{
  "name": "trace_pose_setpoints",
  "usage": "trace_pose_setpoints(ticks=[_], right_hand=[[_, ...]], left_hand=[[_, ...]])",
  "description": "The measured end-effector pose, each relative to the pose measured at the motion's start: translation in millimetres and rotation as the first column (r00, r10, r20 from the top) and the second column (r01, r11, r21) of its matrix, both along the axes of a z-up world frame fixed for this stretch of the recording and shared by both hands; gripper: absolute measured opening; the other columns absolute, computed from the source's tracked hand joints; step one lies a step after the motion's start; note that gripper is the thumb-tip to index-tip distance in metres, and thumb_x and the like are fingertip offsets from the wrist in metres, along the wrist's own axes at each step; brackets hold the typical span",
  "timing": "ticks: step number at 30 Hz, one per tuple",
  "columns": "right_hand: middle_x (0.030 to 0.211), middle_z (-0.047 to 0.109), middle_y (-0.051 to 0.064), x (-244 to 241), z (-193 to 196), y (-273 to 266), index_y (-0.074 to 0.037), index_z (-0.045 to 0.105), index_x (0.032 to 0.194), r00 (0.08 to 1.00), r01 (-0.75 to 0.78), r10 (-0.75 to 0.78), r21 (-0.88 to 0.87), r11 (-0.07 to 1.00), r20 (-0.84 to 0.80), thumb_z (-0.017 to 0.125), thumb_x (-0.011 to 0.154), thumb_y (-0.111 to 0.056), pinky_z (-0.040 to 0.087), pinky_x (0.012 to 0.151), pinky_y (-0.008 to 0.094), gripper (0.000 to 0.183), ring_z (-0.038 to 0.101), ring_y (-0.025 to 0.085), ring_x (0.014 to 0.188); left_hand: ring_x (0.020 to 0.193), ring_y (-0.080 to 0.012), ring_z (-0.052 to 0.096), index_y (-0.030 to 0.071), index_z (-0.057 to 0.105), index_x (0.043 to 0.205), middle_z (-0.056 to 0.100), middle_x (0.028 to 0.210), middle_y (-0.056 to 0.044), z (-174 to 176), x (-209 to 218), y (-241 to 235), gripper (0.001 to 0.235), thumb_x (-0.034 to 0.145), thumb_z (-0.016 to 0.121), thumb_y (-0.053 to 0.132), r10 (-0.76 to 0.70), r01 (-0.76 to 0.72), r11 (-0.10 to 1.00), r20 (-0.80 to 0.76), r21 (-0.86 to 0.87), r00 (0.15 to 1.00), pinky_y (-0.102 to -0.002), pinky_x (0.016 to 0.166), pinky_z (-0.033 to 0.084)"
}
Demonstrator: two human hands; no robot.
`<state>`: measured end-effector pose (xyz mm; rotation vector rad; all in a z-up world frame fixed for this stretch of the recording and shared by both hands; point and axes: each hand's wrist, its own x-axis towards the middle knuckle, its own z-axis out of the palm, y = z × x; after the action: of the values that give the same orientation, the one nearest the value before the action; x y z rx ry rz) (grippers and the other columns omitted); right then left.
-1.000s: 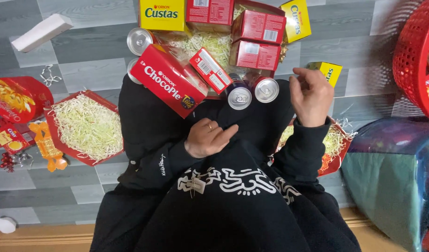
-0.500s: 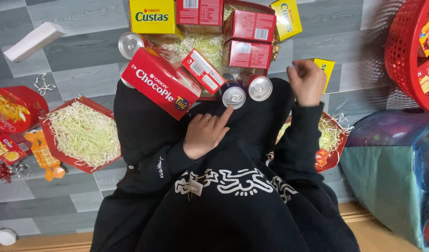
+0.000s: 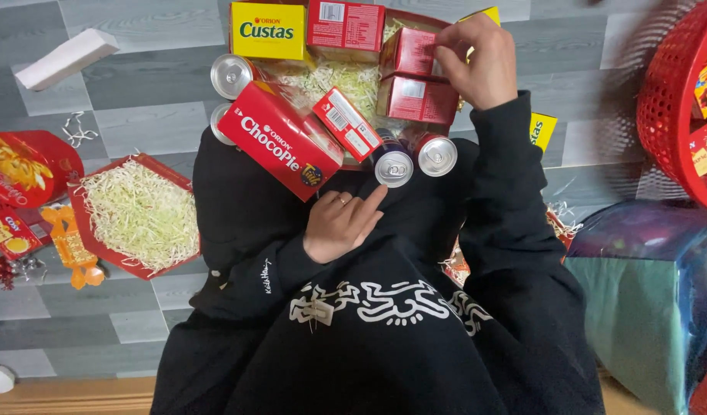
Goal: Arranging snack boxes and beverage cans into a decorative gift basket filled with shredded paper.
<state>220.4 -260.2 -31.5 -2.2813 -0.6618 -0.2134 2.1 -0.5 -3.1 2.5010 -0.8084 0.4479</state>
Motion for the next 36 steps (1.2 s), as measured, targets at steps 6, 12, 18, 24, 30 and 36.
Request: trace_pose_setpoints(ticks=[6,12,18,24,30,36], right_hand=[[0.099,0.068,0.011,-17,9,7,-0.007,0.081,0.104,0.991,-0.129,0.106,-0.393,0.911,-0.082,0.09,0.074,-0.017,0.056,0.077,0.039,0.033,0.067,0.03,0.087],[0.101,0.064,0.005,-23,-15,15,-0.015,0.071,0.114,0.992,-0.058,0.119,-0.646,0.761,0.051,0.099,0.051,-0.054,0.051,0.08,0.038,0.079,0.065,0.025,0.092],[0.102,0.071,0.0,-28,-8,22,-0.019,0.064,0.111,0.977,-0.044,0.182,-0.732,0.68,0.11,0.095,0.042,-0.059,0.047,0.09,0.035,0.085,0.066,0.022,0.094],[0.099,0.068,0.006,-25,-2,16,-0.013,0.073,0.107,0.981,-0.127,0.188,-0.563,0.816,0.052,0.091,0.055,-0.036,0.049,0.088,0.038,0.06,0.067,0.027,0.09],[0.104,0.067,0.015,-24,32,0,0.0,0.071,0.112,0.99,-0.144,0.141,-0.292,0.946,-0.031,0.092,0.064,-0.024,0.053,0.082,0.041,0.058,0.064,0.034,0.091],[0.111,0.064,0.012,-31,49,-33,0.001,0.059,0.12,0.93,0.007,0.063,0.188,0.982,-0.363,0.081,0.079,0.002,0.049,0.08,0.033,0.047,0.06,0.023,0.098]], left_hand=[[0.069,-0.018,0.051,0.0,0.059,0.143,0.052,0.076,-0.001,-6,-2,-4,0.052,0.097,0.078,0.016,-0.021,0.021,1.0,-0.046,0.001,0.999,-0.031,0.068,0.041],[0.068,-0.0177,0.049,0.001,0.057,0.146,0.049,0.074,-0.001,-9,-3,-4,0.056,0.097,0.078,0.018,-0.019,0.021,0.999,-0.058,0.025,0.998,-0.031,0.067,0.039],[0.069,-0.018,0.051,0.001,0.056,0.147,0.052,0.075,-0.002,-6,-3,-4,0.056,0.098,0.076,0.019,-0.01,0.013,0.999,-0.083,0.037,0.996,-0.031,0.068,0.041],[0.069,-0.0182,0.049,-0.001,0.054,0.148,0.05,0.075,-0.002,-4,-4,-6,0.058,0.098,0.075,0.019,-0.02,0.023,0.999,-0.077,0.037,0.997,-0.031,0.067,0.04],[0.07,-0.0181,0.05,0.0,0.053,0.149,0.052,0.077,-0.002,-8,-6,-8,0.058,0.099,0.073,0.023,-0.019,0.023,0.999,-0.094,0.044,0.995,-0.031,0.069,0.041],[0.089,-0.0272,0.066,-0.002,0.052,0.143,0.068,0.112,-0.015,11,1,-15,0.056,0.094,0.076,0.013,-0.026,-0.032,0.969,-0.231,-0.246,0.973,-0.035,0.079,0.054]])
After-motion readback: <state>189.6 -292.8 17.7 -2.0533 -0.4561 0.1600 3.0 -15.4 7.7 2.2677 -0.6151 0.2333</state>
